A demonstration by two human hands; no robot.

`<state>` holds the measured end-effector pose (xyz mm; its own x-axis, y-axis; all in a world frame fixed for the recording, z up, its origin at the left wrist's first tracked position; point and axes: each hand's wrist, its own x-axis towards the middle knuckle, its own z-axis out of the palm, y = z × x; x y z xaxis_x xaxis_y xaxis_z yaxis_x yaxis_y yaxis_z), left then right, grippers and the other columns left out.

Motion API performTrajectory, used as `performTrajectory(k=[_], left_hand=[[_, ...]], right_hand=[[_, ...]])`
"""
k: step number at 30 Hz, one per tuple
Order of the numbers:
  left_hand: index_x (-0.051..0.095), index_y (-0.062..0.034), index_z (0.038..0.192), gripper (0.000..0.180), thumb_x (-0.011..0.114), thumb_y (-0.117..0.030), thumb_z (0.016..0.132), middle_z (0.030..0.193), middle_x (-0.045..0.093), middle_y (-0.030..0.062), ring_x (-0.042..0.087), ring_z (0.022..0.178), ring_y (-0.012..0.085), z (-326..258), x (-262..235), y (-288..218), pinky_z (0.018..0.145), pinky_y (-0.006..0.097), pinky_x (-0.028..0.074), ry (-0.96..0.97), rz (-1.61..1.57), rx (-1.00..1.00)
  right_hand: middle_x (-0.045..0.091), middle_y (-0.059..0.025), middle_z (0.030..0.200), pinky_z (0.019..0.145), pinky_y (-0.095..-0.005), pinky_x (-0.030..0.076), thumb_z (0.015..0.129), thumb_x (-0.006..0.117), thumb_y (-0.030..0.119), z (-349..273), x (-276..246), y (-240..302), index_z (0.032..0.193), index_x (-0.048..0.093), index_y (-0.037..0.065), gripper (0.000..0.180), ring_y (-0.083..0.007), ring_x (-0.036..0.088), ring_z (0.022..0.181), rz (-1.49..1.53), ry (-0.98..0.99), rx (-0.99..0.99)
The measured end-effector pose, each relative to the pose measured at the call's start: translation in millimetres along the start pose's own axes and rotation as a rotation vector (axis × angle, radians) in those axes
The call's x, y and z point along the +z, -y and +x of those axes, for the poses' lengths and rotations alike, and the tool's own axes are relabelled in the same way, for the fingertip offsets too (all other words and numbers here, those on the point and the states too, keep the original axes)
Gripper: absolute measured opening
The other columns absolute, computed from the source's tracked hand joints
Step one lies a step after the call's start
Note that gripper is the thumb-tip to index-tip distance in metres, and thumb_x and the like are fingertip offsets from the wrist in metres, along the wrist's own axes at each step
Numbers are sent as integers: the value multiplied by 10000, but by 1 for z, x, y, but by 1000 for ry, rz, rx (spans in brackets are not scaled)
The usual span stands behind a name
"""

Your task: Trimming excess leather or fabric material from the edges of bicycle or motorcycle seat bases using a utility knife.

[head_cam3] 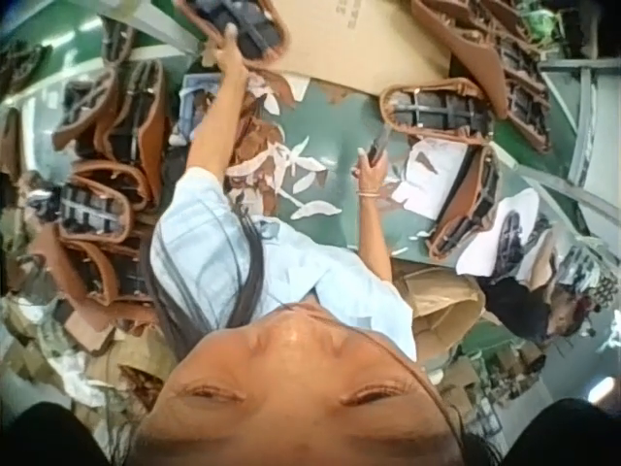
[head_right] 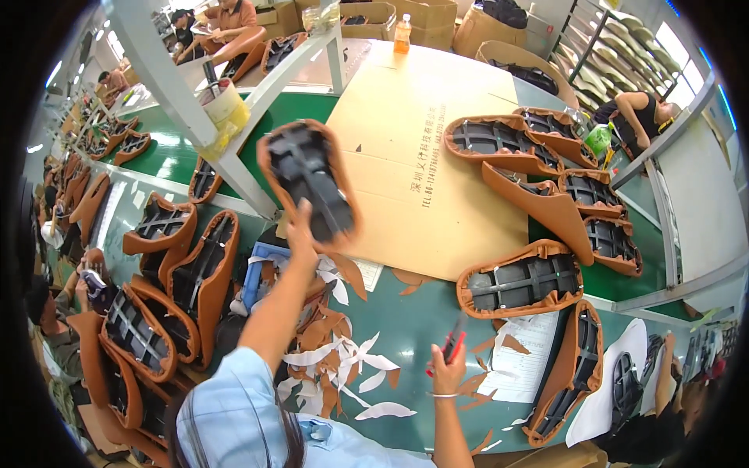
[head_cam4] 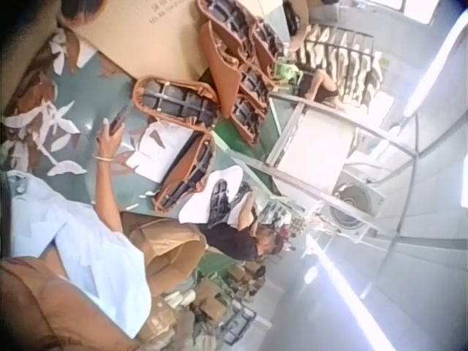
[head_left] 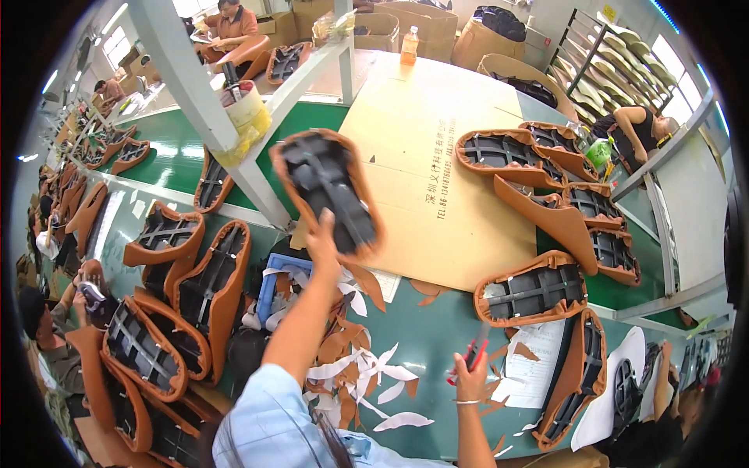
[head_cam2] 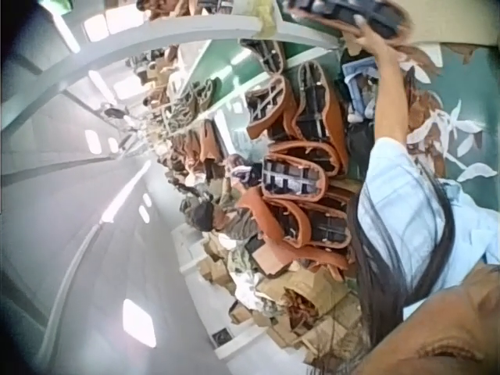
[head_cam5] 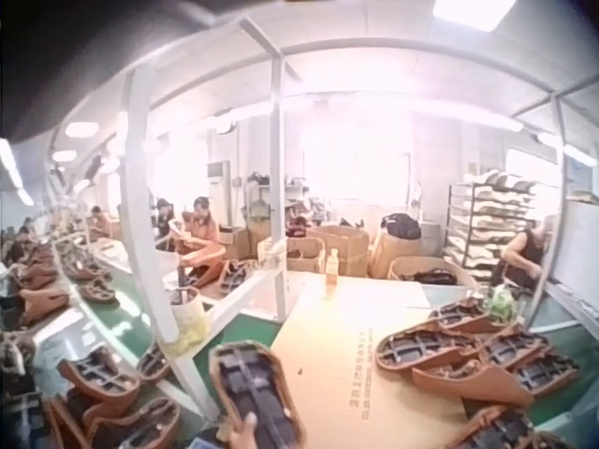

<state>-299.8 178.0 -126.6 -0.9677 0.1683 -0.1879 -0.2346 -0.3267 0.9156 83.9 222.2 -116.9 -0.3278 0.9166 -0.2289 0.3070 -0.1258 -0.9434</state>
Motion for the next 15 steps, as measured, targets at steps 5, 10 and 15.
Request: performTrajectory(k=[5, 10, 15], left_hand=[[229, 32, 1376, 817, 639, -436, 847, 1366, 358, 169, 475, 1126, 216, 105, -32, 3, 871, 318, 429, -217, 100, 83], [454, -41, 1183, 447, 599, -348, 891, 1026, 553, 57, 574, 898, 146, 2, -9, 48, 709, 272, 474, 126, 119, -110], [572, -59, 1063, 287, 561, -306, 918, 913, 606, 27, 585, 829, 110, -105, -10, 48, 676, 238, 462, 452, 257, -372]], right_hand=[[530, -27, 827, 483, -229, 484, 816, 654, 141, 35, -28, -22, 1221, 473, 35, 456, -98, 543, 575, 31, -132, -7], [567, -44, 944, 557, -274, 552, 808, 668, 158, 107, -39, -37, 1230, 491, 47, 470, -128, 589, 691, 120, -42, 75], [605, -26, 880, 611, -292, 550, 804, 687, 197, 94, -23, -68, 1163, 551, 76, 402, -138, 607, 740, 214, -100, 72]])
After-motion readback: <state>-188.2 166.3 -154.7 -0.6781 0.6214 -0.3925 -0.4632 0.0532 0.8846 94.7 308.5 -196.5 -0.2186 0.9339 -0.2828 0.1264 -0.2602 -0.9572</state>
